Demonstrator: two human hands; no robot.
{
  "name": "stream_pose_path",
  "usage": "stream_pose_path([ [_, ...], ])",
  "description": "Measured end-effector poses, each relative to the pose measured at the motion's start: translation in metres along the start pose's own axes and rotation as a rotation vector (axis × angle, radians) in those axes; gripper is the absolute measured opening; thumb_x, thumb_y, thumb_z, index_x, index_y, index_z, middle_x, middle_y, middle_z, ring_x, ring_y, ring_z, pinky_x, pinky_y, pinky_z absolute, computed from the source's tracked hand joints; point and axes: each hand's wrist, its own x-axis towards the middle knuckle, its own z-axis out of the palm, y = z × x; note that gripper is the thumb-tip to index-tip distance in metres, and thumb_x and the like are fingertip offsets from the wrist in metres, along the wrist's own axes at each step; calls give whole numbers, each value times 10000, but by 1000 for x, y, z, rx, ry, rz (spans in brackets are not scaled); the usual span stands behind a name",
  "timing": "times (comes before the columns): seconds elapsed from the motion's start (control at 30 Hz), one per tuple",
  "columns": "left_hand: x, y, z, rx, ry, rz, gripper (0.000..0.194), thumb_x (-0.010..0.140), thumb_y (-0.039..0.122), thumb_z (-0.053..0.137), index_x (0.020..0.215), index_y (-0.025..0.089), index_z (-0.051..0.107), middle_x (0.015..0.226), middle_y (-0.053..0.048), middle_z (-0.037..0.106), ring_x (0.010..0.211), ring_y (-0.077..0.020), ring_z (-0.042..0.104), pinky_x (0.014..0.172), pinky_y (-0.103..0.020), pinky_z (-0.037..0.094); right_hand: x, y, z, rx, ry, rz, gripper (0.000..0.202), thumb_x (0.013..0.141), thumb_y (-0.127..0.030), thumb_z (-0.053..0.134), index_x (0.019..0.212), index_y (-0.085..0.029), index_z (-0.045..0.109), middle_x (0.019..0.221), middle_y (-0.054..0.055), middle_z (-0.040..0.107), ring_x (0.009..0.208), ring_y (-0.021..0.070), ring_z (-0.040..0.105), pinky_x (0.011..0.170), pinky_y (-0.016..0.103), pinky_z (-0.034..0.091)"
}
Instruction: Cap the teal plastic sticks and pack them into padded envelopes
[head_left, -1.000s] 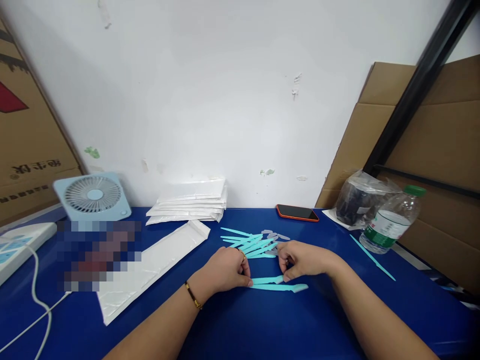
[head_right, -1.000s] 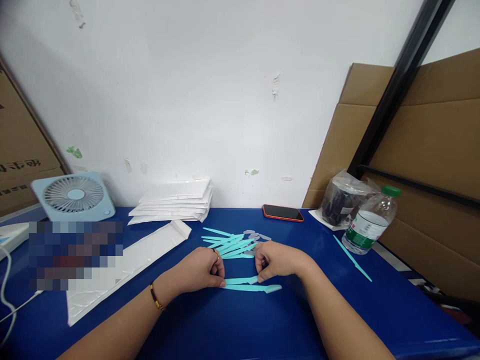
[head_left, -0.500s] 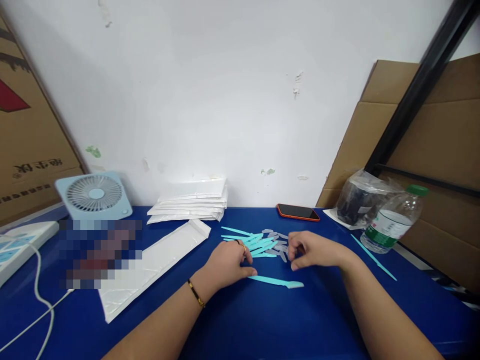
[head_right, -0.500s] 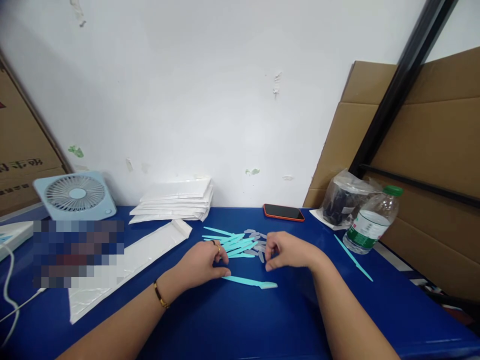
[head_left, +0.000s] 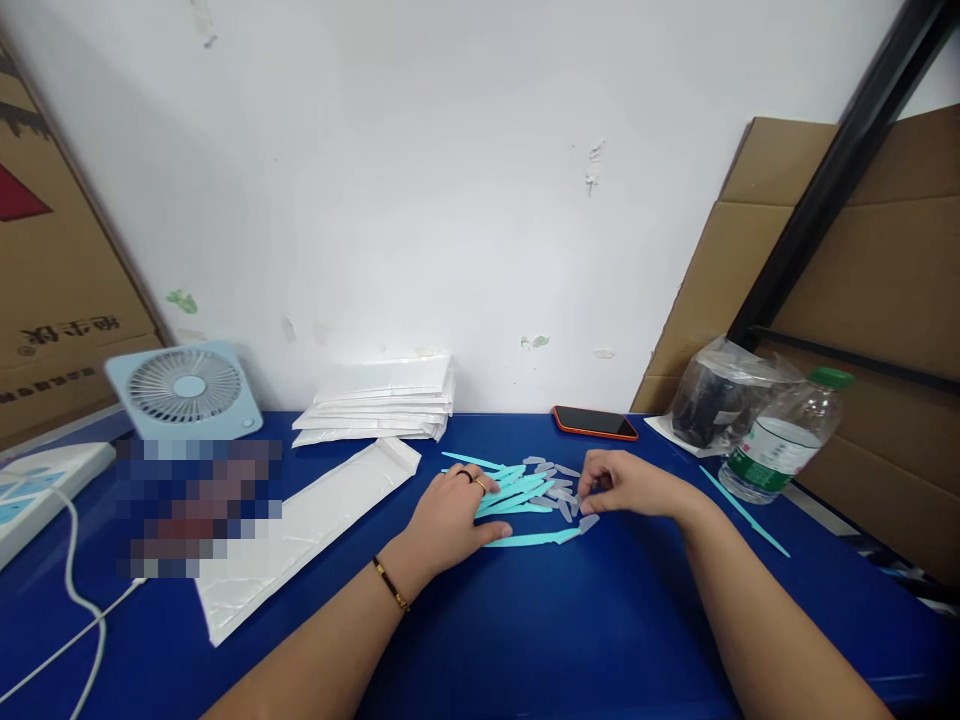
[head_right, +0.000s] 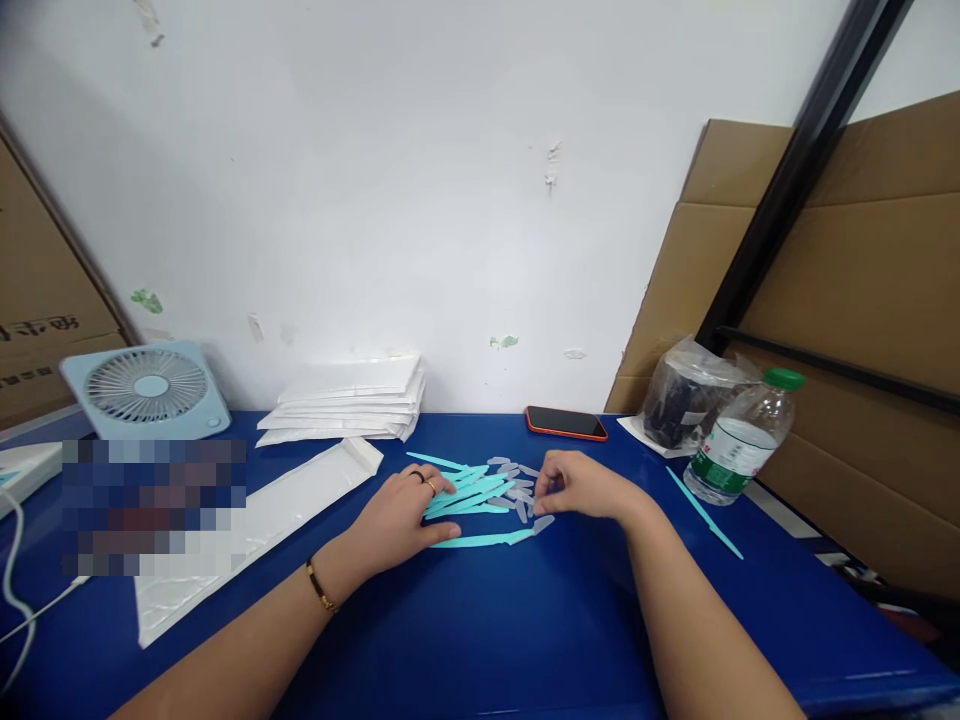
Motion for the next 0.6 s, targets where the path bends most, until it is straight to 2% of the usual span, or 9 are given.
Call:
stream_pose_path([
  [0.07, 2, -3, 5, 28, 41, 23, 665, 788, 636, 410, 1310, 225, 412, 1368, -87, 406, 1252, -267, 341, 1000, -385, 275, 8, 2, 4, -4, 139, -57, 277, 801, -408, 531, 897, -187, 668, 907, 53, 592, 790, 175, 548, 678, 271, 426],
  [0.1, 3, -4, 9, 40, 21, 34, 703, 807, 650, 343, 1358, 212, 340, 1415, -95, 338, 1300, -271, 270, 1040, -409, 219, 14, 3, 7, -13, 194, -95, 277, 840, -376, 477, 940, -191, 657, 938, 59, 596, 828, 180, 548, 719, 284, 427],
  [0.17, 3, -7, 14, 51, -45, 56, 732, 825, 659, 263, 1391, 196, 271, 1442, -101, 288, 1335, -265, 204, 1074, -430, 147, 25, 4, 16, -61, 268, -163, 278, 872, -319, 430, 1003, -194, 641, 1000, 72, 597, 913, 193, 538, 804, 313, 414],
  [0.3, -7, -3, 16, 41, -91, 106, 739, 822, 671, 245, 1385, 195, 285, 1425, -104, 323, 1317, -259, 260, 1069, -421, 180, 46, 6, 29, -221, 311, -188, 283, 881, -272, 421, 1047, -204, 639, 1047, 81, 603, 978, 210, 512, 862, 350, 379],
  [0.43, -15, 9, 8, 24, -75, 167, 684, 809, 667, 308, 1315, 218, 406, 1340, -96, 452, 1232, -262, 391, 1009, -406, 283, 60, 5, 32, -333, 284, -173, 238, 866, -272, 463, 957, -228, 679, 972, 54, 638, 912, 190, 532, 830, 325, 367],
  [0.5, -10, 11, 3, 17, -56, 148, 539, 855, 592, 308, 1233, 255, 492, 1242, -59, 546, 1154, -239, 465, 951, -383, 339, 65, 3, 31, -361, 284, -143, 179, 829, -258, 524, 861, -223, 696, 908, 40, 657, 867, 184, 545, 812, 312, 362],
  [0.6, 10, 0, 0, 65, 14, 9, 341, 904, 398, 337, 1098, 265, 584, 1089, -38, 617, 1041, -219, 525, 854, -348, 389, 71, 1, 28, -370, 276, -102, 105, 763, -212, 589, 735, -201, 690, 835, 33, 667, 820, 185, 564, 779, 303, 359],
])
